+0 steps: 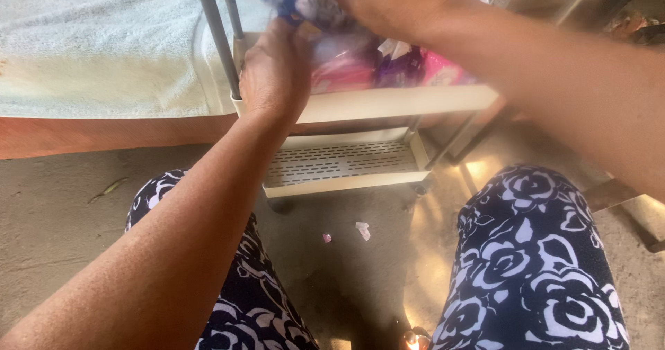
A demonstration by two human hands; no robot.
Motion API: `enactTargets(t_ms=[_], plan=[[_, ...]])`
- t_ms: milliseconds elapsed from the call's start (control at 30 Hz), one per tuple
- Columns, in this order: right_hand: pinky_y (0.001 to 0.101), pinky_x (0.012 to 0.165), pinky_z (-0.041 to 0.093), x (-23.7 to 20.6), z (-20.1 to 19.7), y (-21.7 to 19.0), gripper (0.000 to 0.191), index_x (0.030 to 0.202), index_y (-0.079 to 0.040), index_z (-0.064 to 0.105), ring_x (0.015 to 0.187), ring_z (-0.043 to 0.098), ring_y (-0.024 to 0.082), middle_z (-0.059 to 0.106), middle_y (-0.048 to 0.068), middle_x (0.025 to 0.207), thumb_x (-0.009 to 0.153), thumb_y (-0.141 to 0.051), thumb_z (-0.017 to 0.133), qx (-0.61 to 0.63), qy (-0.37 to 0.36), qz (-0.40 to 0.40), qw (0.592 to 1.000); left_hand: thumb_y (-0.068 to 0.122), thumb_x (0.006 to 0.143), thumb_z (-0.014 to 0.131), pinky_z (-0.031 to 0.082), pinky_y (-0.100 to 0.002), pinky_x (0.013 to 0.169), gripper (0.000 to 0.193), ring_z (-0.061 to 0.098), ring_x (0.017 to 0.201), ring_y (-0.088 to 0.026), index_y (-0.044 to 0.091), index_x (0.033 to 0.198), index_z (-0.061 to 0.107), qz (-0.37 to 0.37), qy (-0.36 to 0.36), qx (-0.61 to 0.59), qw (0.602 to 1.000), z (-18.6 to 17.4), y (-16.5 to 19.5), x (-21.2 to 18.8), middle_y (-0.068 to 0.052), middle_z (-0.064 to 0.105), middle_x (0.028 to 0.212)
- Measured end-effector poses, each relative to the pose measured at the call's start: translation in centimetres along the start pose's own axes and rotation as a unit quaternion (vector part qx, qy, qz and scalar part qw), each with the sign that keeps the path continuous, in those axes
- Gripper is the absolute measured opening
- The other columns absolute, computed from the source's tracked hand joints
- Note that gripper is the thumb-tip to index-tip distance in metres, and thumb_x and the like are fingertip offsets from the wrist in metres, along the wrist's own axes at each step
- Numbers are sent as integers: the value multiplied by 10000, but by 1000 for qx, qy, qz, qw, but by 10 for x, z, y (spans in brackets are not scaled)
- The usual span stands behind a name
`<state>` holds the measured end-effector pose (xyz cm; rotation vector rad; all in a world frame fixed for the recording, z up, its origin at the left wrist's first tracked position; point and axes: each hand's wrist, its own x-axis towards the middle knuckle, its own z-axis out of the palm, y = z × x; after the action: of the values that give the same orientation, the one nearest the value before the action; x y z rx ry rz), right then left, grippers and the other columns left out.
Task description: The person removes packaged goods, bottles, and small pouches from a rolling cart shelf and places them on a nearby table, then rearranges toiletry bottles, a cotton bud pack, and a coiled cable on the cart's top shelf, pressing items into place by hand.
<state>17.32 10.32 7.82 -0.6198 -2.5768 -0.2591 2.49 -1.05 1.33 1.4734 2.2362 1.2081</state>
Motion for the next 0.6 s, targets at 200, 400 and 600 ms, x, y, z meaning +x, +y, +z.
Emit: enactTargets(t_ms=[200, 400, 600], plan=[[429, 660, 561, 13, -5, -22, 267, 1228, -103, 723, 710, 714, 274, 744, 147, 877, 985, -135, 618, 16, -130, 20, 991, 441, 1036, 534, 505, -583, 898, 399, 640, 1068, -430, 82, 1126, 683, 52, 56, 32, 997, 8, -6, -6, -224, 677, 1120], [448, 654, 576, 20, -5, -27, 342, 1265, -160, 733, 734, 738, 267, 763, 172, 858, 965, -65, 597, -17, -240, 125, 963, 362, 1021, 509, 479, -579, 950, 383, 591, 1128, -416, 43, 1138, 685, 30, 4, 23, 999, 3, 0, -8, -230, 683, 1107], [456, 752, 562, 28, 11, -17, 386, 1263, -234, 762, 845, 712, 296, 752, 119, 1000, 902, -117, 691, -41, -222, 93, 970, 293, 1046, 529, 515, -529, 909, 329, 592, 1100, -353, 7, 1112, 678, -1, -24, 55, 998, 0, 11, 1, -211, 648, 1145]])
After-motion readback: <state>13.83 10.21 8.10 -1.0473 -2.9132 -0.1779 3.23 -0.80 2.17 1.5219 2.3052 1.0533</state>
